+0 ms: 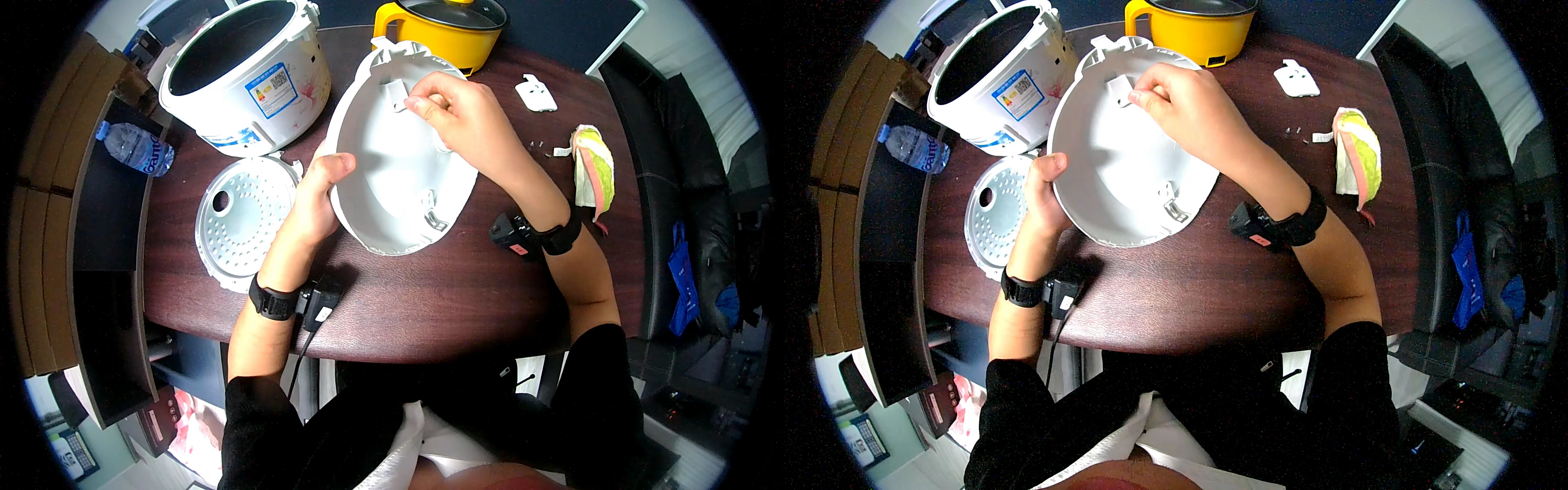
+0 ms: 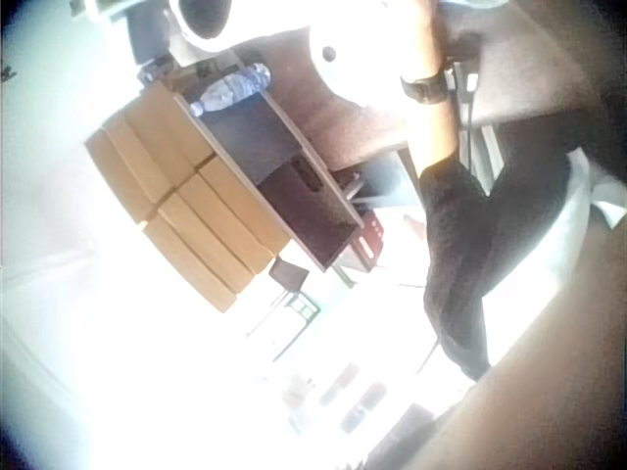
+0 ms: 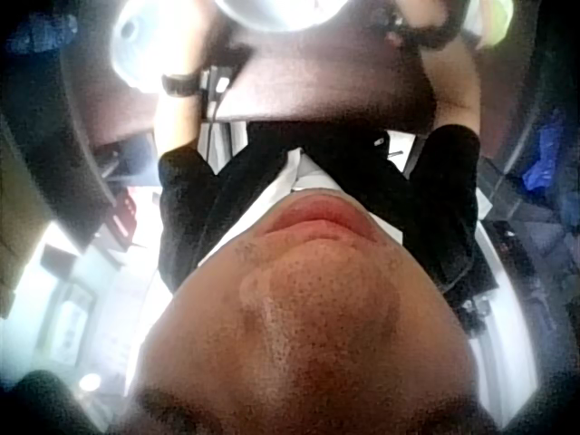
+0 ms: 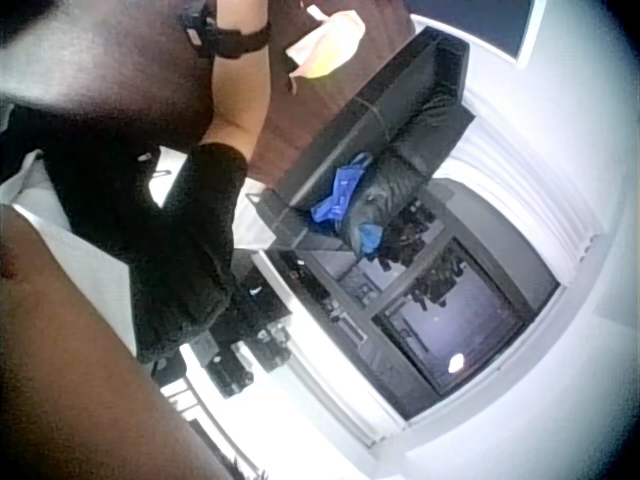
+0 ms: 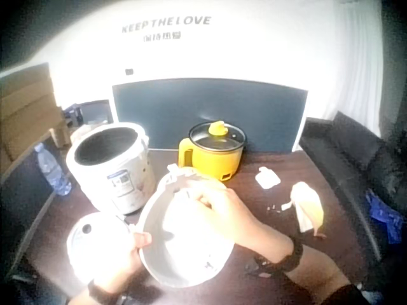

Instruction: The person cleans the interior of a white plastic appliance lid with a cloth, then attaches a handle and secures it with screws using a screwdriver. The person then places the lid onto the main body of the appliance.

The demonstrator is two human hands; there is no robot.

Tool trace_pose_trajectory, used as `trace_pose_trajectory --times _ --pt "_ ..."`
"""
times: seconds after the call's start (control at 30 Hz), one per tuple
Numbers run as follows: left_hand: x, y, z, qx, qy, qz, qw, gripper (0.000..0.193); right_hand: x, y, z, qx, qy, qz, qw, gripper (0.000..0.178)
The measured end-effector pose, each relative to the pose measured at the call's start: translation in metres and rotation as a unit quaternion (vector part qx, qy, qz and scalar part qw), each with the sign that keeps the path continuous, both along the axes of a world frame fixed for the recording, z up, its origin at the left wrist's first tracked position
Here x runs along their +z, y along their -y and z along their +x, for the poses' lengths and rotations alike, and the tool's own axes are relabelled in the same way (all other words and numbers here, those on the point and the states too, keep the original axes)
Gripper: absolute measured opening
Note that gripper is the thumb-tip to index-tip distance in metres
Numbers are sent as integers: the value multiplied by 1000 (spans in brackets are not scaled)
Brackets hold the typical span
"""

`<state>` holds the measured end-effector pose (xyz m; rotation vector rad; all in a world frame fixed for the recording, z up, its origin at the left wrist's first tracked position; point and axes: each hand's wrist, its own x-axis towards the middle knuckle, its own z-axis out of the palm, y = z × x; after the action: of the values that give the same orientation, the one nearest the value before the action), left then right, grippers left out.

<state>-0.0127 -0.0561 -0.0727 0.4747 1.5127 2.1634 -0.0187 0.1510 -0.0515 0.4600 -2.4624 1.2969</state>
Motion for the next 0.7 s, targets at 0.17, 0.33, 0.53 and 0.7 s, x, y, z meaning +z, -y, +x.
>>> trace_pose_trajectory --times 0.17,0.33,0.53,0.7 --pt "5 -2 2 -12 -31 -11 999 64 -4 -4 -2 5 28 -39 999 18" --pt "1 0 -1 -26 -22 -18 999 66 4 -1 4 8 178 -133 975 23" --pt "4 -6 4 -3 -47 -26 999 69 2 2 7 7 184 -183 966 25" --pt "4 -7 4 -8 -53 -13 998 71 0 0 7 -66 6 -29 997 17"
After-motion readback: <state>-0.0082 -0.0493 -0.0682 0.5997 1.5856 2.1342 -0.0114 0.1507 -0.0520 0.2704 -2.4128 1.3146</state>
